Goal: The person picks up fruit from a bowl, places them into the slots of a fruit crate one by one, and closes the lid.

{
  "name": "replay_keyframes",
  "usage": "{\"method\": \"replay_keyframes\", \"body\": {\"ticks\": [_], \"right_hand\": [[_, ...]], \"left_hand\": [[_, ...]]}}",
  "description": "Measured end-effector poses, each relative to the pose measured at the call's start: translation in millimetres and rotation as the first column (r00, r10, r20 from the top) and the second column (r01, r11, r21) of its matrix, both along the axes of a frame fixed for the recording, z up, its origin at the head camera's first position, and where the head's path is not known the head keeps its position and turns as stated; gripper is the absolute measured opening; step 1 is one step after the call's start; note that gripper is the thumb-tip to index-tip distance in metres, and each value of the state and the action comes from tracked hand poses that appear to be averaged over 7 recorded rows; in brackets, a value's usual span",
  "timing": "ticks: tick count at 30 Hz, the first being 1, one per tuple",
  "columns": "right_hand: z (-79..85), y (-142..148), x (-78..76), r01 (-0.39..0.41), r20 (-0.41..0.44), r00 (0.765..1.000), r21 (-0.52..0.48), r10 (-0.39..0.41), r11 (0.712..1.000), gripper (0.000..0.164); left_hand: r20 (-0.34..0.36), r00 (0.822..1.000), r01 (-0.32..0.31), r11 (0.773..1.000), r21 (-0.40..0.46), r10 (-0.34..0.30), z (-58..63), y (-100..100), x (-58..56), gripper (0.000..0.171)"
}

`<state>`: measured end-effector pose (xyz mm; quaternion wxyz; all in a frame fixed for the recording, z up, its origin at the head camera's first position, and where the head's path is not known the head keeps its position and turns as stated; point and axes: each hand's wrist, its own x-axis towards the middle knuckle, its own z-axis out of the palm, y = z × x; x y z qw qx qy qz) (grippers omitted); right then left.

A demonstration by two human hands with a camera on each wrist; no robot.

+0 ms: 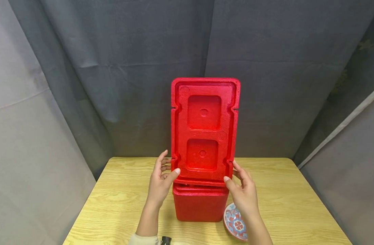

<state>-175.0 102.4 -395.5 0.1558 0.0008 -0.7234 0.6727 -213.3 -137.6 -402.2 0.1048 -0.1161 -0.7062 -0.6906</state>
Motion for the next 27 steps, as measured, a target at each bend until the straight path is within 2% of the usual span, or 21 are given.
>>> {"method": "replay_keyframes", "body": {"ticks": [4,7,10,13,15,18,22,27], "right_hand": [[3.0,-3.7,2.1,0.006,-0.013,1.000,-0.013,-0.006,1.000,0.058],[3.5,0.2,-3.3,-0.032,-0.053,0.998,0.015,0.032,0.999,0.066],[5.8,3.8,-8.3,-0.043,-0.084,0.995,0.054,0.048,0.998,0.067],[10.3,6.4,-13.5,-0.030,-0.112,0.993,0.065,0.038,0.997,0.059],[13.8,8.5,-16.8,-0.026,-0.133,0.991,0.054,0.033,0.998,0.054],[18.8,13.1,-19.9,-0.033,-0.149,0.988,0.048,0.039,0.998,0.050],[25.0,17.5,-21.9,-0.040,-0.152,0.987,0.103,0.055,0.994,0.050],[30.4,17.5,-23.5,-0.027,-0.184,0.982,0.106,0.047,0.994,0.041]], "left_hand": [[0.054,0.995,0.087,0.994,-0.068,-0.083,9.7,-3.8,-6.5,0.070],[0.068,0.992,0.114,0.991,-0.074,-0.109,17.5,-1.5,-6.9,0.068],[0.047,0.991,0.125,0.990,-0.063,-0.122,31.5,2.0,-3.7,0.066],[0.009,0.992,0.126,0.990,-0.062,-0.126,45.5,5.4,0.2,0.063],[0.002,0.992,0.128,0.990,-0.058,-0.128,49.1,6.8,0.1,0.060],[0.026,0.987,0.156,0.988,-0.008,-0.156,41.3,6.0,-5.8,0.058],[0.041,0.979,0.195,0.976,0.096,-0.200,26.8,2.9,-16.5,0.055],[-0.009,0.980,0.197,0.974,0.116,-0.198,26.6,2.5,-19.6,0.049]]}}
